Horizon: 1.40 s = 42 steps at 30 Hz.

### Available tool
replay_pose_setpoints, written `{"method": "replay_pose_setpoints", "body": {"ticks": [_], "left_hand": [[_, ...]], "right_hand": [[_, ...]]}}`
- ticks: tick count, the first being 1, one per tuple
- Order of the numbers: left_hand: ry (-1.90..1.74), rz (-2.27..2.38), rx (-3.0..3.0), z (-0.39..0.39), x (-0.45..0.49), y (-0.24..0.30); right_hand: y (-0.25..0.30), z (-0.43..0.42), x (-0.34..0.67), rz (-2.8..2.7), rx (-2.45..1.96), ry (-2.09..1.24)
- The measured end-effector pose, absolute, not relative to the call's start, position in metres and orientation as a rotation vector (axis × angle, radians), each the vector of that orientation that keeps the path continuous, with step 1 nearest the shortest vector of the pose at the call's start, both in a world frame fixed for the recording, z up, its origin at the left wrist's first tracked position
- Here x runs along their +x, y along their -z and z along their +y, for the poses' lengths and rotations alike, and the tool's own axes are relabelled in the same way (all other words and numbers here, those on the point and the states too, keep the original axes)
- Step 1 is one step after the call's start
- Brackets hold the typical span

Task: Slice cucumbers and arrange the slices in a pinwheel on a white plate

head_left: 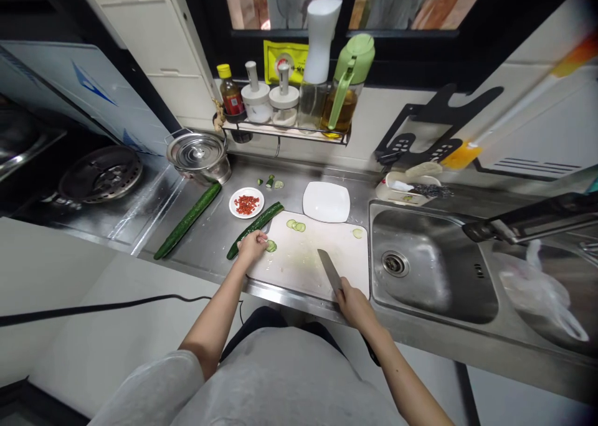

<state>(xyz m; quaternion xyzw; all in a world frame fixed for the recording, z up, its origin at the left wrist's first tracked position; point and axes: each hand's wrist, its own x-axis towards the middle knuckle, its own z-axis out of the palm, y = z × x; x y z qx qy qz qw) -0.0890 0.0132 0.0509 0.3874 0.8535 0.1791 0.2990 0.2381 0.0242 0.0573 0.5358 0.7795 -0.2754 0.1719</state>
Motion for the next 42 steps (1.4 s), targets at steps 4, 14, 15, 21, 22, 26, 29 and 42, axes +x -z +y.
{"method": "replay_pose_setpoints", "body": {"ticks": [4,14,15,21,22,26,29,42], "left_hand": [[-0.447,2.265,1.041,0.015,-0.09,-0.05],[-0.255,2.324,1.231,0.016,-0.085,-0.049],[-0.235,2.326,1.248,0.016,-0.085,-0.049],[-0.262,2.349,1.297,0.019,-0.08,-0.048],[-0.302,2.338,1.299,0.021,-0.078,-0.047],[-0.452,2.249,1.354,0.038,-0.06,-0.04],[-0.49,2.223,1.403,0.056,-0.045,-0.035],[-0.205,2.202,1.696,0.101,-0.016,-0.031]], "right_hand": [[-0.062,0.025,0.236,2.197,1.526,0.781],[-0.062,0.024,0.234,2.189,1.513,0.776],[-0.062,0.024,0.235,2.19,1.516,0.774],[-0.065,0.022,0.233,2.174,1.53,0.758],[-0.066,0.022,0.232,2.17,1.534,0.764],[-0.07,0.021,0.23,2.156,1.578,0.816],[-0.07,0.022,0.231,2.146,1.658,0.86],[-0.07,0.029,0.234,2.131,1.706,0.8]]}}
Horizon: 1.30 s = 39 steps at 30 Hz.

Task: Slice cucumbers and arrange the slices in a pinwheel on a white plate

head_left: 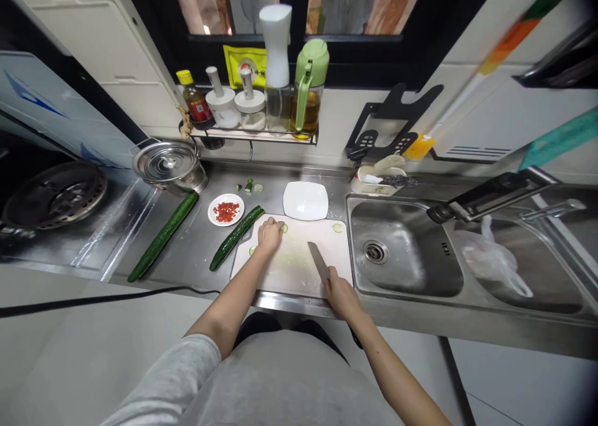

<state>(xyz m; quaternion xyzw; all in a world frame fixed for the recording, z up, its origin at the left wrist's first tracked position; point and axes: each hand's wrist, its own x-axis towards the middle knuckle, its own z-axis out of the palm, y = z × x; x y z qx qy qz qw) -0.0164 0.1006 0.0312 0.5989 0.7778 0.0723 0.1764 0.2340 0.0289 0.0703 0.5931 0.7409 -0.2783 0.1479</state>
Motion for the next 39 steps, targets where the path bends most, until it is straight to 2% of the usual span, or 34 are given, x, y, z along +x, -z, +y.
{"method": "replay_pose_setpoints", "body": {"ticks": [7,13,17,28,39], "left_hand": [[-0.289,2.213,1.668,0.1,-0.011,-0.04],[-0.418,2.061,1.305,0.09,-0.013,-0.045],[-0.331,1.977,1.225,0.076,-0.011,-0.041],[-0.151,2.131,1.405,0.064,0.0,-0.046],[-0.121,2.083,1.45,0.069,-0.012,-0.047]], "right_hand": [[-0.071,0.031,0.234,2.122,1.661,0.802],[-0.076,0.034,0.233,2.128,1.595,0.763],[-0.08,0.036,0.232,2.116,1.564,0.76],[-0.085,0.045,0.23,2.143,1.437,0.747],[-0.094,0.028,0.204,2.206,1.366,0.717]]}}
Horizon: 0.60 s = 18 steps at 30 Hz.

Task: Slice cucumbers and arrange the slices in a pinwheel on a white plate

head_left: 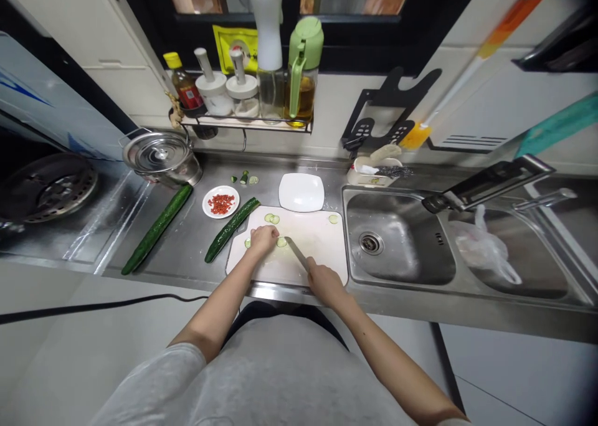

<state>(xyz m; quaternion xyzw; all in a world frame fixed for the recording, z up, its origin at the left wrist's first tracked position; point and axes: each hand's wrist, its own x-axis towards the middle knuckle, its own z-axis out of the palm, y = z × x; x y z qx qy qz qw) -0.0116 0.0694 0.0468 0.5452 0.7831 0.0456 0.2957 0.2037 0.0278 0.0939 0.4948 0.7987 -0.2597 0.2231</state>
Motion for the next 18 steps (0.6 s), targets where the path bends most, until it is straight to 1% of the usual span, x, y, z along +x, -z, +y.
{"method": "replay_pose_setpoints", "body": {"ticks": [18], "left_hand": [[-0.152,2.044,1.459,0.071,-0.016,-0.039]], "right_hand": [[-0.089,0.026,0.182,2.205,1.335,0.676]]}}
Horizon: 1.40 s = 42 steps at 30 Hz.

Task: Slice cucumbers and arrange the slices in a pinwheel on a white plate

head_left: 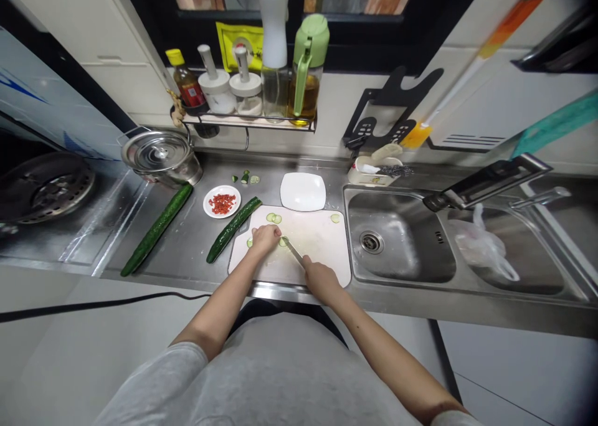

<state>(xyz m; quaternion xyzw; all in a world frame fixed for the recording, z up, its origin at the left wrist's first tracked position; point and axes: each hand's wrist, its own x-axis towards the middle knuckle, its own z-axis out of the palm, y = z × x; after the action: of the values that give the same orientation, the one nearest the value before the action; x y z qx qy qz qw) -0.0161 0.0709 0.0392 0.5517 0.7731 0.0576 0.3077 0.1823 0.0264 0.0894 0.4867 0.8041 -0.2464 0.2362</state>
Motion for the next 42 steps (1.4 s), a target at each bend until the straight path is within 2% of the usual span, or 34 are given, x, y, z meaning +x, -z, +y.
{"method": "replay_pose_setpoints", "body": {"ticks": [42], "left_hand": [[-0.101,1.976,1.568,0.07,-0.013,-0.039]], "right_hand": [[-0.08,0.015,0.192,2.157,1.329,0.709]]}}
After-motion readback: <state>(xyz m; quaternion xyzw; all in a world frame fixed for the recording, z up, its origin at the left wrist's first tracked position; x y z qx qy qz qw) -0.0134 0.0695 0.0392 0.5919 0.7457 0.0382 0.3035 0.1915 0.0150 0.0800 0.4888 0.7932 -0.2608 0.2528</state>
